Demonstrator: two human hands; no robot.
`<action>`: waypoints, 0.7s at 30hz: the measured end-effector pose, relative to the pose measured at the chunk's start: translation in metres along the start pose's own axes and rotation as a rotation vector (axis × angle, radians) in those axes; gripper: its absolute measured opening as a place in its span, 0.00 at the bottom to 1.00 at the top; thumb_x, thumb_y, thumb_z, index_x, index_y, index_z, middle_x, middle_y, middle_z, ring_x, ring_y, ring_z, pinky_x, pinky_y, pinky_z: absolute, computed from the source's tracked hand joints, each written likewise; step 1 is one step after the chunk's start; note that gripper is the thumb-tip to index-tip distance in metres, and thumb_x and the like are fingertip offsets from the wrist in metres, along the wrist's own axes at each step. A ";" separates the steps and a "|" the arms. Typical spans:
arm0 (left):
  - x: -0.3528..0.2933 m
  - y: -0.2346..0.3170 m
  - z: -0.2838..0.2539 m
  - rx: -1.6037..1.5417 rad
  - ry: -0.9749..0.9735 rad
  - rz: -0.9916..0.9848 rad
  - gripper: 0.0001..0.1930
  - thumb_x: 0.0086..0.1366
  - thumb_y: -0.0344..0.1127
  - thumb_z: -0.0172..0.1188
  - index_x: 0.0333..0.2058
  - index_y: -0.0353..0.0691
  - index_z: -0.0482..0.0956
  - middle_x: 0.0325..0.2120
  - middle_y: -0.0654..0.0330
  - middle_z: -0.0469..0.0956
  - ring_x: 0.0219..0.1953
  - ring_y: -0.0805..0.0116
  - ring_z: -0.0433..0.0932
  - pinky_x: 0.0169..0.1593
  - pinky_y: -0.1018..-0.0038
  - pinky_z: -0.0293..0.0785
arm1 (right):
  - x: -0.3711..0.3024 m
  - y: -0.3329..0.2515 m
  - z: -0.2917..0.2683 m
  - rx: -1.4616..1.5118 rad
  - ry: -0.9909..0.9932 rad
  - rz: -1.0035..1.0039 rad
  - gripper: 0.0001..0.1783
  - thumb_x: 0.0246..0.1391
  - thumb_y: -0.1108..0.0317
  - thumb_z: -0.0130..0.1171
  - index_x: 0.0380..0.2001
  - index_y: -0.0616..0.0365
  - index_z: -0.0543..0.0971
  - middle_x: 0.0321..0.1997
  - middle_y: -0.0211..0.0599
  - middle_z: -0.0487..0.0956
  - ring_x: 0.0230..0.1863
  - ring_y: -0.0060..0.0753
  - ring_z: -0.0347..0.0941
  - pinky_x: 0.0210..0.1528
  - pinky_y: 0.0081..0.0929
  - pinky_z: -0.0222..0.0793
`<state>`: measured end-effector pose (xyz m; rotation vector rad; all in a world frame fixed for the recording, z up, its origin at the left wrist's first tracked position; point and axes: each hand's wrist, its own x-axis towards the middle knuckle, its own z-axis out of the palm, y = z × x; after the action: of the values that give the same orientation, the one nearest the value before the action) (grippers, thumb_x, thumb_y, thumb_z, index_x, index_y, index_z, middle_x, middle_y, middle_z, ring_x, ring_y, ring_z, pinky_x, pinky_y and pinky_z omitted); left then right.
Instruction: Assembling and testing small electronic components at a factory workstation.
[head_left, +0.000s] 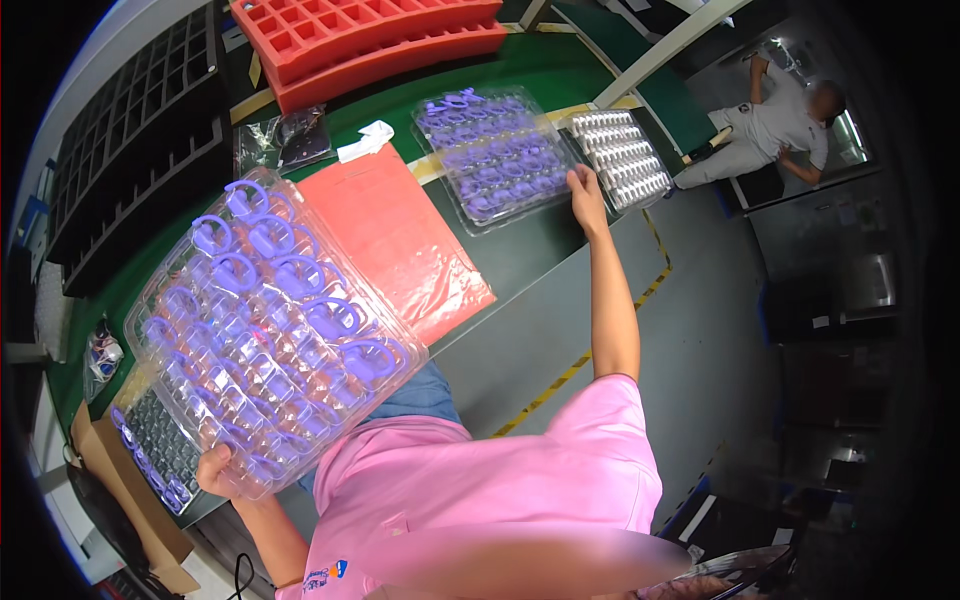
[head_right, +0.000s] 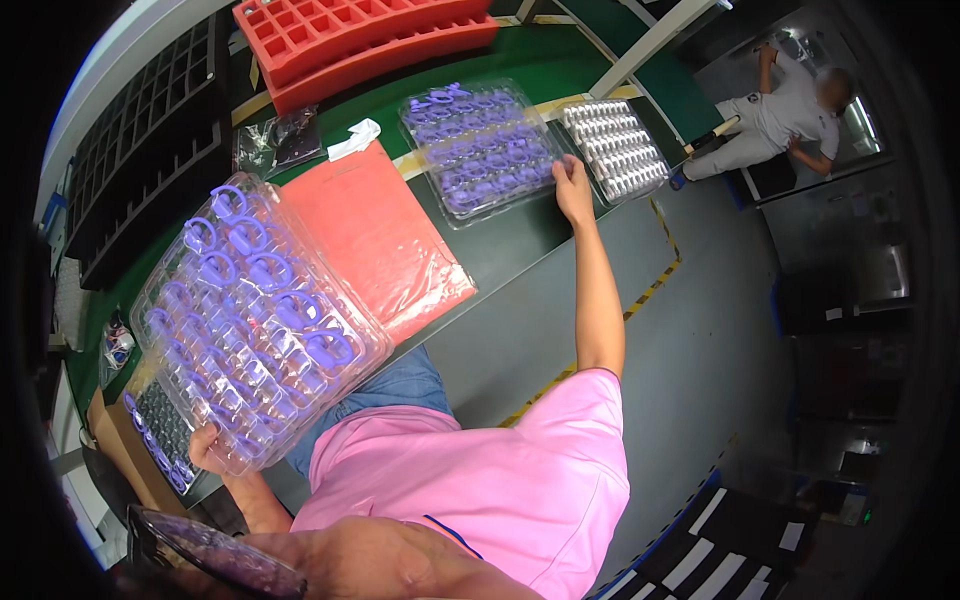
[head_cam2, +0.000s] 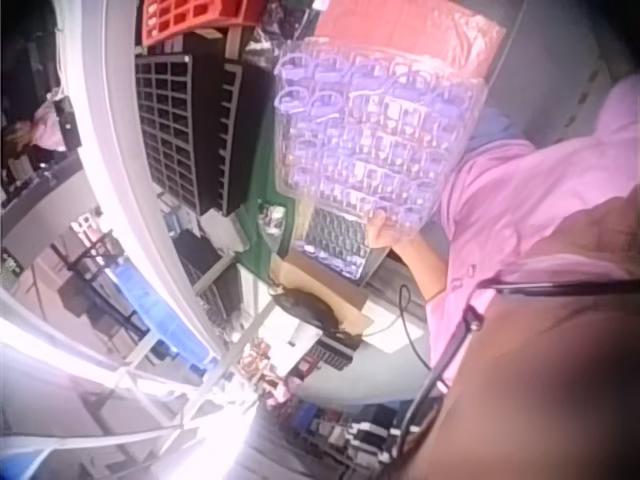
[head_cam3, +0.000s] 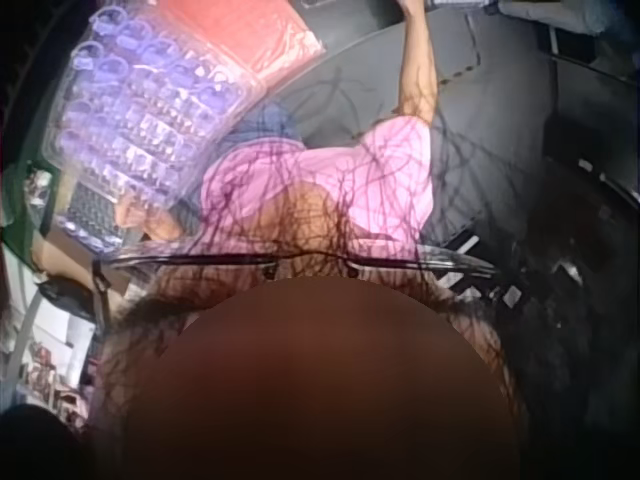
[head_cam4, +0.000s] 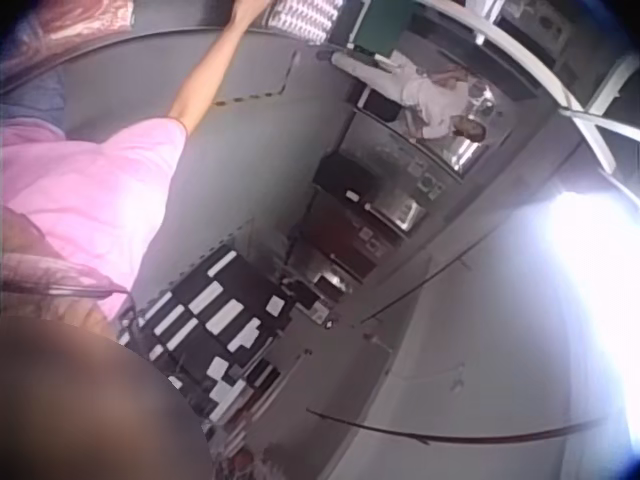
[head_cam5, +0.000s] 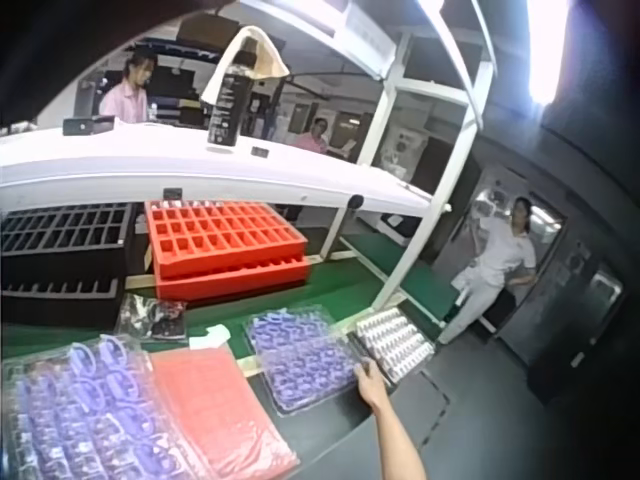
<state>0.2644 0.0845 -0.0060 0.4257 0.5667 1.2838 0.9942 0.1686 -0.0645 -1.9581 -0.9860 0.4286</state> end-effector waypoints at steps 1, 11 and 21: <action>-0.002 0.001 0.002 0.004 -0.006 0.016 0.38 0.52 0.32 0.55 0.64 0.23 0.68 0.56 0.39 0.78 0.53 0.43 0.82 0.57 0.51 0.81 | -0.010 -0.006 0.001 0.017 -0.015 0.015 0.36 0.70 0.52 0.57 0.71 0.67 0.66 0.69 0.56 0.74 0.70 0.48 0.70 0.72 0.35 0.62; 0.007 -0.022 0.023 0.000 0.032 0.080 0.37 0.52 0.34 0.55 0.63 0.25 0.71 0.52 0.42 0.81 0.49 0.47 0.84 0.56 0.55 0.82 | -0.051 0.015 -0.015 0.140 -0.137 0.266 0.34 0.64 0.59 0.59 0.68 0.69 0.71 0.63 0.51 0.79 0.69 0.41 0.70 0.73 0.33 0.58; 0.005 -0.020 0.018 -0.005 0.054 0.092 0.39 0.51 0.33 0.52 0.65 0.26 0.69 0.54 0.42 0.80 0.52 0.46 0.83 0.59 0.54 0.81 | -0.027 -0.035 -0.034 0.542 -0.287 0.593 0.38 0.63 0.56 0.60 0.70 0.69 0.67 0.65 0.53 0.77 0.68 0.46 0.70 0.71 0.45 0.62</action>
<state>0.2914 0.0847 -0.0047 0.4179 0.5941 1.3883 0.9822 0.1392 -0.0184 -1.6727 -0.3633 1.2008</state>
